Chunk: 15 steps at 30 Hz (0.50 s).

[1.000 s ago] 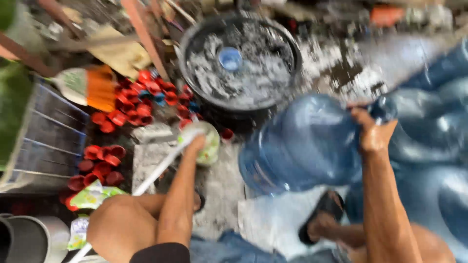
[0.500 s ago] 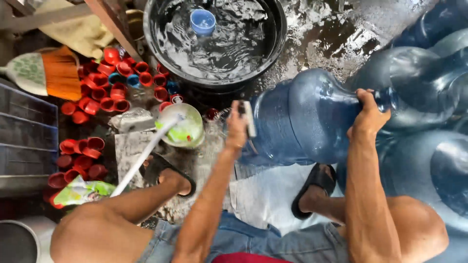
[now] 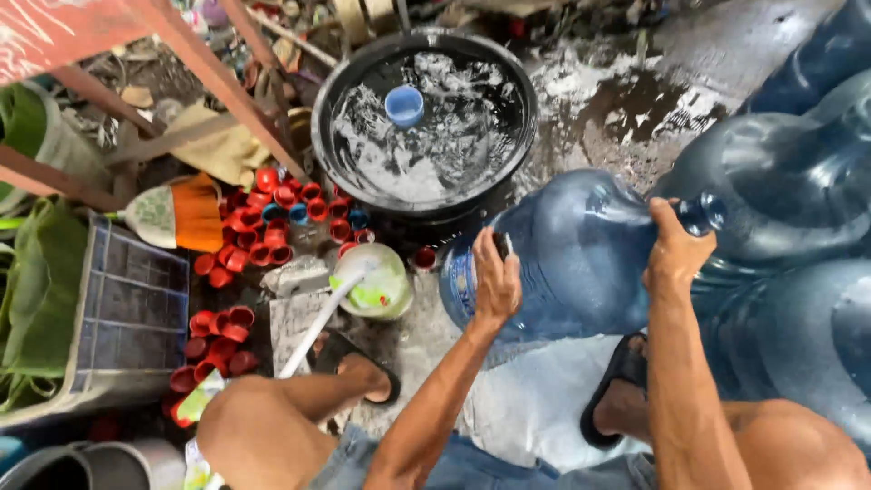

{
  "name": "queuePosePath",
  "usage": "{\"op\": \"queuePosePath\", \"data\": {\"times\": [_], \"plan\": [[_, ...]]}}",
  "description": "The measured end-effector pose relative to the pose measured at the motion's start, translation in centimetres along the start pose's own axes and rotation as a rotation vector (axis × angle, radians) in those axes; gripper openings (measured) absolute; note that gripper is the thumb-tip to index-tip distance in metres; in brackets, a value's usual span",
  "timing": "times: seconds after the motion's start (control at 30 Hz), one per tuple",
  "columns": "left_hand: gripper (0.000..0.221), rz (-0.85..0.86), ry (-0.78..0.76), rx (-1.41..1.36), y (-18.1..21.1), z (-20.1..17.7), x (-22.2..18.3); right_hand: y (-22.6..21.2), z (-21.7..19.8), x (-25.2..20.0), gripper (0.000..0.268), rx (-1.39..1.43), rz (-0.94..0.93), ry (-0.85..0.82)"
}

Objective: Scrubbing the exterior of large plastic water jugs with a sponge and soapy water to clean them.

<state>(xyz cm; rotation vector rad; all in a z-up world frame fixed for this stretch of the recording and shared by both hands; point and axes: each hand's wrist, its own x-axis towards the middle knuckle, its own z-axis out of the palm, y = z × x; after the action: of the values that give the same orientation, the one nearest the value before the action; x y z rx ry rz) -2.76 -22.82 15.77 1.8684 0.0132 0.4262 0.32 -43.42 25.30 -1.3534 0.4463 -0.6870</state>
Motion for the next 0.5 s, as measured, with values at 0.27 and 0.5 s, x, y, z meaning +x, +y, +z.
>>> {"op": "queuePosePath", "data": {"times": [0.27,0.5], "plan": [[0.062,0.102,-0.02,0.028,-1.5,0.5,0.7,-0.3,-0.2,-0.1,0.024,0.088,0.109,0.183],[0.056,0.4,-0.039,0.19,-2.6,0.1,0.7,0.6,-0.5,0.6,0.027,0.067,-0.081,0.019]]}}
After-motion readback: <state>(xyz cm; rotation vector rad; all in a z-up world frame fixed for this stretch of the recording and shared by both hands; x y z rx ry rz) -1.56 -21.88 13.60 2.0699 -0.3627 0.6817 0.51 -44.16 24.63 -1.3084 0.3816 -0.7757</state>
